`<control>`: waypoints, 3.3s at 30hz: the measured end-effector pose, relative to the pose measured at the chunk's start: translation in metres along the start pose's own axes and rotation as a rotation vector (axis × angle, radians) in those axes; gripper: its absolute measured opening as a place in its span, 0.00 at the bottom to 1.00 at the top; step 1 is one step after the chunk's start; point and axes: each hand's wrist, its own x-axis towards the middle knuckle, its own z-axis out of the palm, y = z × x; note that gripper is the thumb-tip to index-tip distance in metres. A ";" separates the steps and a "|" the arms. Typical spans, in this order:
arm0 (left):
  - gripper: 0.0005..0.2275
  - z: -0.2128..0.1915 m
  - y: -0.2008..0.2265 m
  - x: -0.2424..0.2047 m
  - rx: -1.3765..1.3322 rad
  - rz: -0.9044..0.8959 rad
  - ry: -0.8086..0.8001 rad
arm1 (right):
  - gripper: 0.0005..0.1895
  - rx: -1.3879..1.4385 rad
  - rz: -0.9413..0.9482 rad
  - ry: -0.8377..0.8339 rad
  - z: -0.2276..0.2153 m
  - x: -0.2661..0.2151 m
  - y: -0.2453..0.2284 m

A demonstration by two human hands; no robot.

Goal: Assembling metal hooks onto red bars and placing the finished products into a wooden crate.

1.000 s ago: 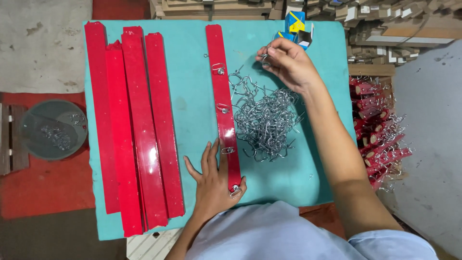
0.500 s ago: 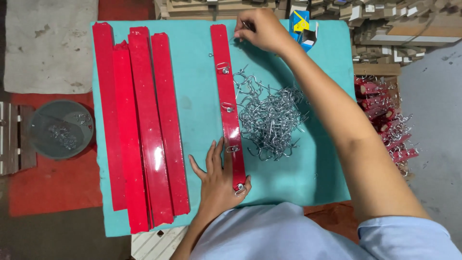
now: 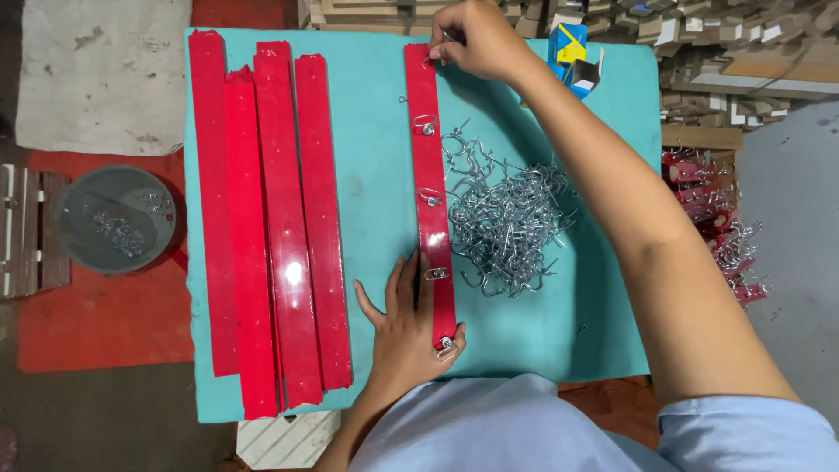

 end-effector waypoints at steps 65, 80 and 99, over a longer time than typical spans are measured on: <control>0.48 0.006 0.000 -0.005 -0.022 -0.027 -0.071 | 0.23 0.032 0.477 0.023 0.049 -0.012 0.001; 0.46 0.004 -0.004 -0.012 -0.264 0.069 0.151 | 0.35 1.010 0.659 0.270 0.028 -0.034 -0.098; 0.41 0.002 0.051 -0.009 -0.267 0.343 -0.038 | 0.19 0.897 0.598 0.761 -0.075 -0.149 -0.105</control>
